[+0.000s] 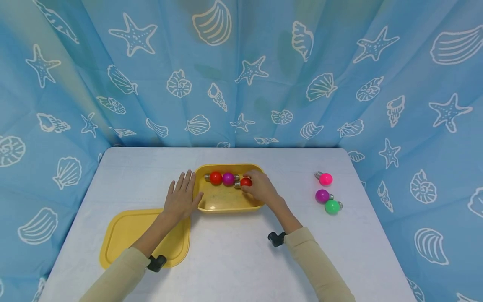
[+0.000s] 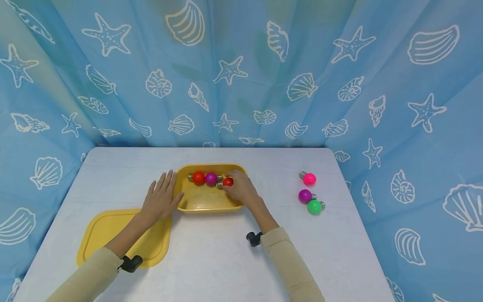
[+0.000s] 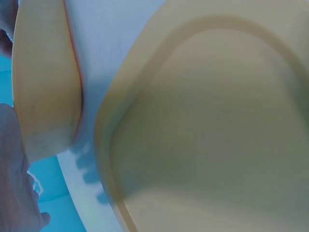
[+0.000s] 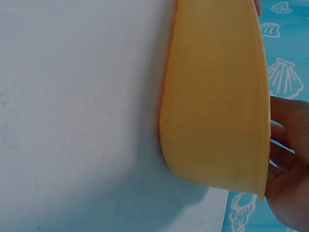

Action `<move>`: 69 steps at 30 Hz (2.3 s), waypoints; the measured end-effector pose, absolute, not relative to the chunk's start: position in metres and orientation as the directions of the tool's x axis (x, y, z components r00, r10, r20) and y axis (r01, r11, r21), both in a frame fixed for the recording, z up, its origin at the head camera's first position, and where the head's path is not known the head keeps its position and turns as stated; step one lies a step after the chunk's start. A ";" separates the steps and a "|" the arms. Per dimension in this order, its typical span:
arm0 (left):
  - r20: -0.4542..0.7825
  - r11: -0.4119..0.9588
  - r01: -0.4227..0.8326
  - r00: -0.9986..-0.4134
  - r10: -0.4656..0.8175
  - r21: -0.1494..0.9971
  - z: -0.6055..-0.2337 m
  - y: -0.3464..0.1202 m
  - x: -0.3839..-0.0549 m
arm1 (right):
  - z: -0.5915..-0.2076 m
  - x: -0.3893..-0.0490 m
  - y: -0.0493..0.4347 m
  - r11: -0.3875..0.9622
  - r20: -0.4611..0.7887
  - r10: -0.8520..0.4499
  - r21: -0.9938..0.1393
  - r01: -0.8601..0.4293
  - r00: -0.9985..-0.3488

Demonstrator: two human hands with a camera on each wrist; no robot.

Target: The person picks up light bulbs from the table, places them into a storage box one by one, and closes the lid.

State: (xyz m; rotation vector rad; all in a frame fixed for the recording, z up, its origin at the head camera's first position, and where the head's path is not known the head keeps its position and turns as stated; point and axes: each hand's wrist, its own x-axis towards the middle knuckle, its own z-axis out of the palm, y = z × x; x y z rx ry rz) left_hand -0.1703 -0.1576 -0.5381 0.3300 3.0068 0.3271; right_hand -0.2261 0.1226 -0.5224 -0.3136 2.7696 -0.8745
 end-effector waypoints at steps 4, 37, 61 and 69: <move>-0.074 0.953 0.202 -0.972 0.224 0.226 -0.537 -0.157 -0.170 | -0.522 -0.225 0.129 0.784 -0.111 -0.259 -0.604 -0.142 -0.959; -0.093 0.955 0.189 -0.972 0.214 0.227 -0.535 -0.157 -0.171 | -0.501 -0.185 0.239 0.616 0.067 -0.120 -0.777 -0.128 -0.990; -0.096 0.952 0.192 -0.971 0.219 0.238 -0.535 -0.157 -0.171 | -0.519 -0.128 0.345 0.650 0.059 0.243 -0.750 0.117 -0.968; -0.115 0.956 0.187 -0.970 0.216 0.224 -0.536 -0.158 -0.171 | -0.538 -0.127 0.362 0.657 -0.002 0.261 -0.733 0.179 -0.965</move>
